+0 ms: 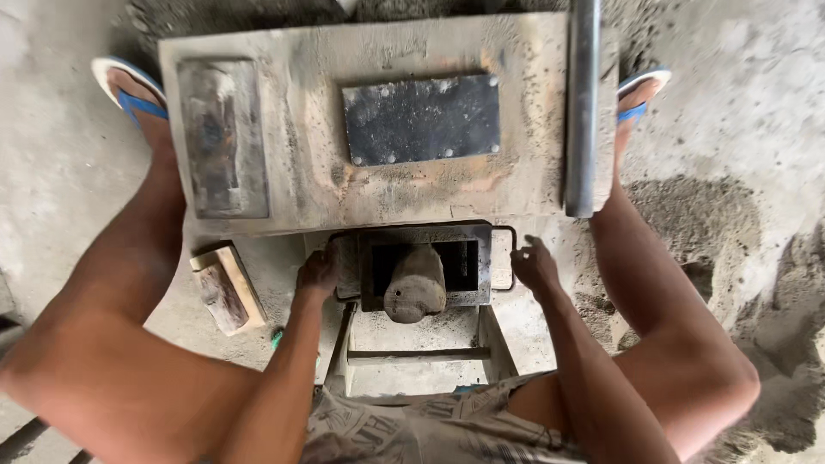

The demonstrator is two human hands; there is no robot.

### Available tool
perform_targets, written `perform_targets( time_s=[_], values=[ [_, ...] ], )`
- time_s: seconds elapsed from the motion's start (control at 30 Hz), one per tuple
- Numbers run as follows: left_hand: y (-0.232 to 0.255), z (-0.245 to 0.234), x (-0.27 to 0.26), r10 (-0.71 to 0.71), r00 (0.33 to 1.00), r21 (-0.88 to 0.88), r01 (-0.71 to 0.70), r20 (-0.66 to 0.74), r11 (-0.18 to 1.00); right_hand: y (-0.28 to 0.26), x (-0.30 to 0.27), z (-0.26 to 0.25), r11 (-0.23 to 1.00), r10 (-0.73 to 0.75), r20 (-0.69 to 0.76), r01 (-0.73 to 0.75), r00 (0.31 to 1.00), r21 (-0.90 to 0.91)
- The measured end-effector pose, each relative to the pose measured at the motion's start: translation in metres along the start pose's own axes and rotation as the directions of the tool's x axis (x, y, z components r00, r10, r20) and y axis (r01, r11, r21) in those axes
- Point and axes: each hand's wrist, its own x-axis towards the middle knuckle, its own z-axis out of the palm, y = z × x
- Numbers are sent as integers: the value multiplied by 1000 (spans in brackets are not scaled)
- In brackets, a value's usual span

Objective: The person scoops a cement mixture into a rectangular metal mold, levels the surface with a straight edge, and compacts it using a wooden block and a hammer. They then flip the mold to release the formed brick onto a drying area and repeat the process.

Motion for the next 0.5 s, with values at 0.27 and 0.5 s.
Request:
perform_targets(
  time_s=[0.27, 0.5],
  values=[
    [3, -30, -52, -76, 995, -471, 98, 66, 877, -3, -57, -20, 917, -45, 137, -14, 990, 398],
    [88, -238, -166, -352, 918, -804, 345, 182, 484, -110, -176, -160, 732, -79, 97, -8, 992, 681]
  ],
)
